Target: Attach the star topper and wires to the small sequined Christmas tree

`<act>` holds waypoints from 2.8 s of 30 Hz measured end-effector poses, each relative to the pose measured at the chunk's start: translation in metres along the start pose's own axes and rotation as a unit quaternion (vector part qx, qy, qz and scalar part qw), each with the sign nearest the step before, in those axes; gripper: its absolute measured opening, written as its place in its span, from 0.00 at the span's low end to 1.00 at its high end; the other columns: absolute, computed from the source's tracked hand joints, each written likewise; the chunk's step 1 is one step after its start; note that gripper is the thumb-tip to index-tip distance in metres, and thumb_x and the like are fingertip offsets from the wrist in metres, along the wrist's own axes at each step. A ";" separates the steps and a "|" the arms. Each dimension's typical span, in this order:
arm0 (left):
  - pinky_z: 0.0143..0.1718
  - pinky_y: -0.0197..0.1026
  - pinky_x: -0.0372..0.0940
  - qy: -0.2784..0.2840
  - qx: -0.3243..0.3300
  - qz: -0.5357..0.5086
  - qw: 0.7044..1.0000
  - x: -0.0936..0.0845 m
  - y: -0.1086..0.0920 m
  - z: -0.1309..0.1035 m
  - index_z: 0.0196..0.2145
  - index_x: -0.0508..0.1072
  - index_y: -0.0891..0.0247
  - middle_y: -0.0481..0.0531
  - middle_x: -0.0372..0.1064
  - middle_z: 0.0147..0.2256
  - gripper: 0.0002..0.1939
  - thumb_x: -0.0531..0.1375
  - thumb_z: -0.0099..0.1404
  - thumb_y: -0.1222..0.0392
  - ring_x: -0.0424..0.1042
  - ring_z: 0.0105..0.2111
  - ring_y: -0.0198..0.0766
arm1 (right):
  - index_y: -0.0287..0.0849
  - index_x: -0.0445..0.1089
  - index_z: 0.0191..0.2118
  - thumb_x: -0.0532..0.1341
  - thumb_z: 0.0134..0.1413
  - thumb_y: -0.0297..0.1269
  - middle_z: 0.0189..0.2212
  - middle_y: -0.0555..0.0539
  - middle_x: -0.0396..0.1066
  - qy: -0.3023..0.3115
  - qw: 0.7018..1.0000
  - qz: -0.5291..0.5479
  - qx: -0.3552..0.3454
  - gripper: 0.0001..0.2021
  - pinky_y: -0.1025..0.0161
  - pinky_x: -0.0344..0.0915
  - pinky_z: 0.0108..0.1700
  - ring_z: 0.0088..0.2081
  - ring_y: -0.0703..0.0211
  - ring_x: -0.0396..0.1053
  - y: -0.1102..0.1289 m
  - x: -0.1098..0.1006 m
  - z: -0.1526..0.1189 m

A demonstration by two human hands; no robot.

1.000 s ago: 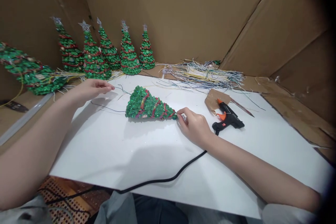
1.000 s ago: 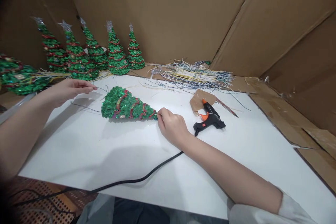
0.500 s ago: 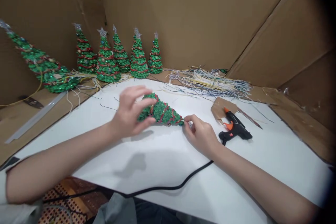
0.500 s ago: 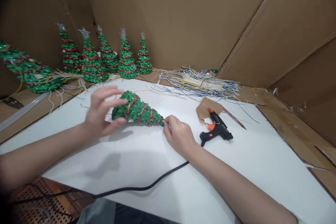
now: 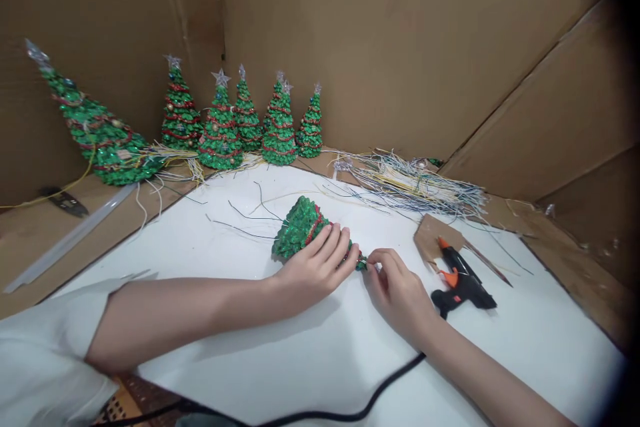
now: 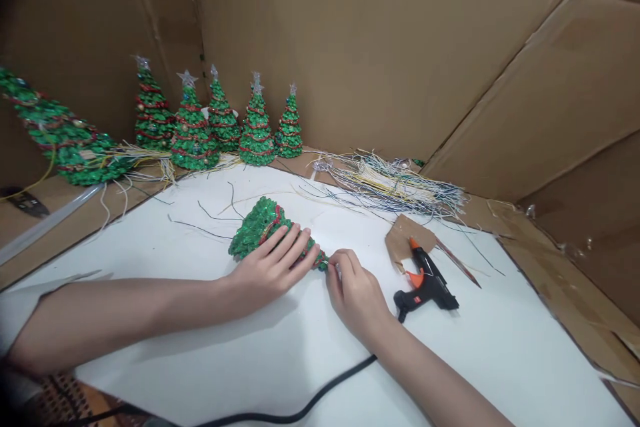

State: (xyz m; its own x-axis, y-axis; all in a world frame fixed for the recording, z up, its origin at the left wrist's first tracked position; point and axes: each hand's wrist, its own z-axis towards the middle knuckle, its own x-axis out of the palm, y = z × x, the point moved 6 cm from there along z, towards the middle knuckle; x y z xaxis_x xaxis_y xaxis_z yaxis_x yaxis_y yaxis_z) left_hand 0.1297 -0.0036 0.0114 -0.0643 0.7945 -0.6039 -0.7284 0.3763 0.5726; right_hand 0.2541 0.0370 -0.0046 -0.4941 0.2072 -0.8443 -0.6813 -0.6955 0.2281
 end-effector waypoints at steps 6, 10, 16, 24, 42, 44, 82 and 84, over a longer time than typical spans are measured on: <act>0.54 0.49 0.58 0.008 -0.017 -0.004 1.000 -0.001 -0.001 -0.001 0.51 0.64 0.72 0.63 0.66 0.51 0.18 0.51 0.64 0.62 0.65 0.51 0.50 | 0.43 0.57 0.36 0.49 0.59 0.31 0.32 0.48 0.64 0.020 0.999 0.012 0.029 0.02 0.68 0.62 0.26 0.26 0.65 0.64 -0.003 -0.001 -0.001; 0.54 0.49 0.57 0.008 -0.018 -0.008 1.000 -0.002 -0.001 -0.001 0.51 0.64 0.72 0.64 0.66 0.51 0.18 0.51 0.65 0.61 0.66 0.51 0.48 | 0.43 0.57 0.36 0.48 0.59 0.32 0.31 0.48 0.64 0.025 0.999 0.004 0.033 0.03 0.67 0.63 0.25 0.25 0.64 0.65 0.000 -0.003 0.000; 0.54 0.49 0.57 0.002 -0.017 -0.015 1.000 -0.002 -0.001 -0.001 0.50 0.65 0.72 0.65 0.66 0.50 0.18 0.51 0.65 0.61 0.66 0.51 0.49 | 0.42 0.61 0.41 0.51 0.59 0.32 0.34 0.46 0.70 -0.003 0.999 -0.034 -0.011 0.05 0.66 0.66 0.29 0.29 0.62 0.70 0.004 -0.004 -0.001; 0.53 0.49 0.58 0.011 -0.026 -0.004 1.000 0.001 -0.001 0.000 0.50 0.65 0.71 0.62 0.67 0.50 0.18 0.50 0.65 0.61 0.66 0.50 0.50 | 0.41 0.61 0.37 0.52 0.58 0.29 0.30 0.47 0.70 -0.034 0.997 -0.062 -0.032 0.03 0.67 0.64 0.27 0.27 0.63 0.70 0.001 -0.006 -0.004; 0.54 0.50 0.56 0.011 -0.029 -0.027 0.999 0.001 0.000 0.000 0.50 0.65 0.73 0.66 0.67 0.49 0.18 0.52 0.64 0.61 0.66 0.50 0.48 | 0.46 0.57 0.32 0.49 0.59 0.38 0.27 0.47 0.75 0.129 0.973 0.100 0.160 0.06 0.62 0.68 0.31 0.31 0.56 0.74 -0.036 -0.011 -0.006; 0.54 0.49 0.56 0.006 -0.032 -0.028 0.999 0.001 0.001 0.000 0.50 0.65 0.73 0.66 0.67 0.49 0.18 0.52 0.64 0.61 0.67 0.50 0.48 | 0.46 0.56 0.32 0.49 0.59 0.39 0.28 0.46 0.75 0.151 0.965 0.127 0.172 0.06 0.61 0.69 0.32 0.33 0.55 0.75 -0.039 -0.010 -0.008; 0.41 0.47 0.55 0.166 -0.230 -0.320 0.904 0.046 0.116 -0.078 0.32 0.70 0.63 0.55 0.69 0.35 0.14 0.48 0.66 0.56 0.63 0.39 0.44 | 0.37 0.64 0.45 0.57 0.54 0.46 0.43 0.37 0.69 -0.031 0.984 -0.164 -0.069 0.18 0.50 0.60 0.45 0.47 0.43 0.63 0.016 -0.017 0.016; 0.42 0.46 0.55 0.171 -0.247 -0.346 0.889 0.045 0.120 -0.077 0.32 0.70 0.63 0.53 0.70 0.31 0.14 0.48 0.66 0.56 0.65 0.36 0.42 | 0.36 0.59 0.52 0.57 0.53 0.48 0.47 0.35 0.67 -0.011 0.984 -0.144 -0.101 0.25 0.49 0.60 0.47 0.48 0.43 0.63 0.028 -0.013 0.028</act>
State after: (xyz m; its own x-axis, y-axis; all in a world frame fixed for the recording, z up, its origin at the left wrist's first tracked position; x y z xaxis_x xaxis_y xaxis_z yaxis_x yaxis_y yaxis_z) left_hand -0.0125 0.0405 0.0103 0.3741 0.2309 -0.8982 -0.8792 0.3965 -0.2642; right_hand 0.2266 0.0338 0.0265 -0.3087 0.4284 -0.8492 -0.6750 -0.7277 -0.1217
